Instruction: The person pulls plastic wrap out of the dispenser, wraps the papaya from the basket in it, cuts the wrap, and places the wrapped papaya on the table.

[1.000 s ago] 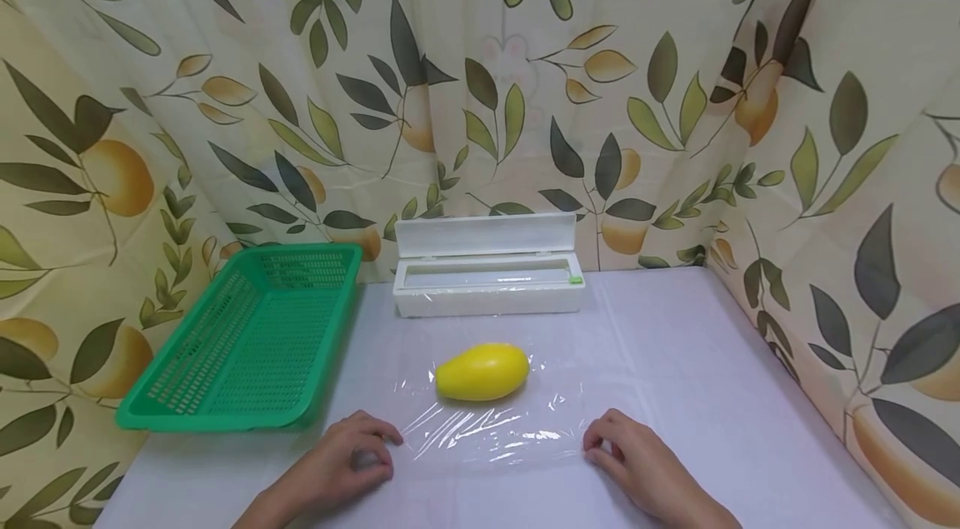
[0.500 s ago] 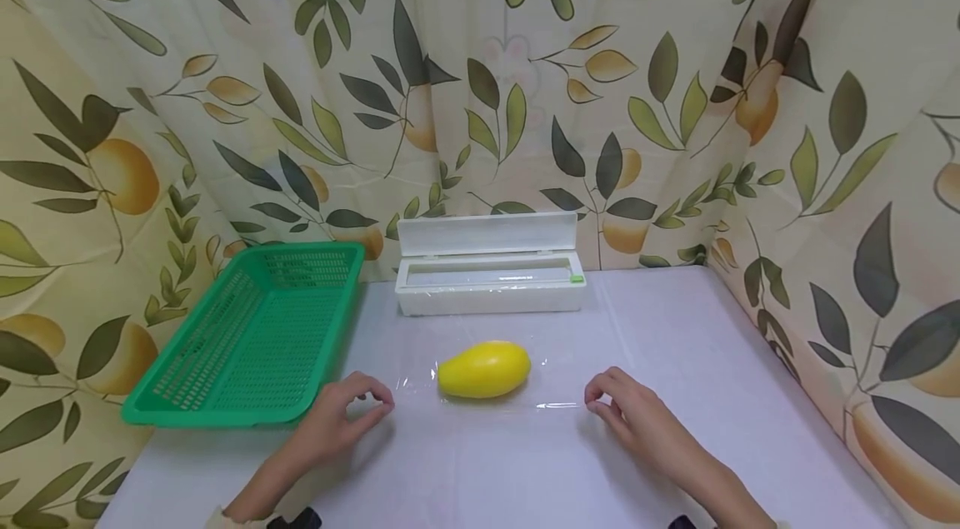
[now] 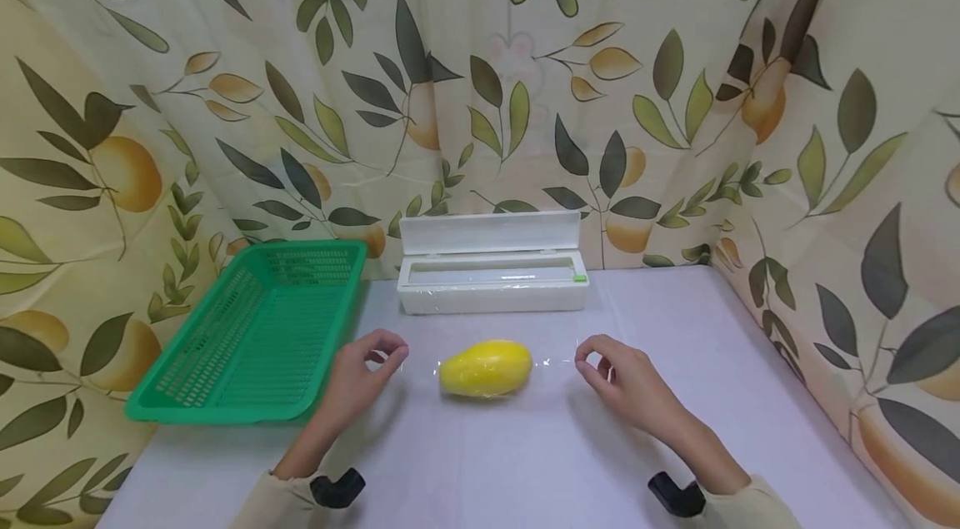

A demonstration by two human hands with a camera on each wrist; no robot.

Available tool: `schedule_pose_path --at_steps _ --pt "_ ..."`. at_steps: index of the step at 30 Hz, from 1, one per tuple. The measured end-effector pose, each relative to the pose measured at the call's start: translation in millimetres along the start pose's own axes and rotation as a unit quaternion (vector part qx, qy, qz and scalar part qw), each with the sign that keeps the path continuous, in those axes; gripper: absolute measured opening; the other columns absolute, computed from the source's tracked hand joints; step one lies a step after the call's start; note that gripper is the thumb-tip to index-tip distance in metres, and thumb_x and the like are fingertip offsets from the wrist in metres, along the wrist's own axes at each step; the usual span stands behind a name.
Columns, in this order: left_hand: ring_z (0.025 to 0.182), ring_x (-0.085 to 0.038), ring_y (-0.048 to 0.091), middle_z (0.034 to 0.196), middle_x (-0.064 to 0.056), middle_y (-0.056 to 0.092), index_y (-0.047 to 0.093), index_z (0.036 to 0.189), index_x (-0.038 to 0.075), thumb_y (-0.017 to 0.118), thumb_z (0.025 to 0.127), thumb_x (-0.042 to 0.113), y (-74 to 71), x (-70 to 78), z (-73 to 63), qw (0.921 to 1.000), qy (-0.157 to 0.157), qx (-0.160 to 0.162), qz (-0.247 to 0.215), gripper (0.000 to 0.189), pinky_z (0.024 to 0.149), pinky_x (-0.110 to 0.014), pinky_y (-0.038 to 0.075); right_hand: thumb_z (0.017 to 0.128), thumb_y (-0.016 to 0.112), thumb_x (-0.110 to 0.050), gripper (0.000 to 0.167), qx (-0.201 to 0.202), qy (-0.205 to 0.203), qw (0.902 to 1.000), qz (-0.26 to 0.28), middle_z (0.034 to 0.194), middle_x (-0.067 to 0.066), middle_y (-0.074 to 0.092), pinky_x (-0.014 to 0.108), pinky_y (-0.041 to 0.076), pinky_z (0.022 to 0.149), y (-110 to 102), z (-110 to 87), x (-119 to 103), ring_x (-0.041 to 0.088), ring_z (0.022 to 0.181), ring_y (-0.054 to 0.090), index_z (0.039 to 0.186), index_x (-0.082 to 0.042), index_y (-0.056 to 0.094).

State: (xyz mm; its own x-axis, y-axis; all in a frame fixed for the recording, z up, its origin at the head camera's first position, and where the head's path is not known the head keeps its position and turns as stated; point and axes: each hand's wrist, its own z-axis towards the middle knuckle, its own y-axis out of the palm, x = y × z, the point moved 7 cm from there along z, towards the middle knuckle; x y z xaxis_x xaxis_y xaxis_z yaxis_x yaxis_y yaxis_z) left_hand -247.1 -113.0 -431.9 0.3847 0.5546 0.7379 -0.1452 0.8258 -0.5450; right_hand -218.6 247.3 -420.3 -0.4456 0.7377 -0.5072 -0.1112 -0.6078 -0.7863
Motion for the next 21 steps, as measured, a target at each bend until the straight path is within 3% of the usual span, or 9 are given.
schedule_pose_path --at_steps 9,17,21 --pt "0.079 -0.017 0.066 0.081 0.000 0.071 0.073 0.092 0.008 0.074 0.094 0.012 10.0 -11.8 16.1 0.9947 -0.055 0.052 -0.070 0.005 0.067 -0.026 0.052 0.095 0.074 -0.013 0.008 -0.013 0.053 0.9985 0.012 0.091 -0.005 0.071 0.023 0.050 0.065 3.8 21.0 19.2 0.011 0.076 0.056 0.100 -0.016 0.068" --pt "0.073 -0.014 0.066 0.078 0.001 0.072 0.073 0.091 0.007 0.073 0.095 0.010 20.6 -32.6 23.6 0.9899 -0.106 0.066 -0.067 0.005 0.067 -0.025 0.051 0.097 0.071 -0.011 0.005 -0.010 0.069 0.9973 0.021 0.086 -0.005 0.071 0.025 0.049 0.065 13.1 35.6 34.9 0.013 0.075 0.058 0.101 -0.010 0.068" --pt "0.073 -0.014 0.067 0.078 0.000 0.073 0.073 0.091 0.006 0.073 0.095 0.010 21.6 -38.6 22.1 0.9879 -0.116 0.069 -0.077 0.006 0.066 -0.025 0.050 0.098 0.069 -0.012 0.004 -0.011 0.076 0.9968 0.023 0.086 -0.005 0.071 0.025 0.049 0.065 15.2 37.2 38.5 0.013 0.076 0.059 0.101 -0.011 0.068"
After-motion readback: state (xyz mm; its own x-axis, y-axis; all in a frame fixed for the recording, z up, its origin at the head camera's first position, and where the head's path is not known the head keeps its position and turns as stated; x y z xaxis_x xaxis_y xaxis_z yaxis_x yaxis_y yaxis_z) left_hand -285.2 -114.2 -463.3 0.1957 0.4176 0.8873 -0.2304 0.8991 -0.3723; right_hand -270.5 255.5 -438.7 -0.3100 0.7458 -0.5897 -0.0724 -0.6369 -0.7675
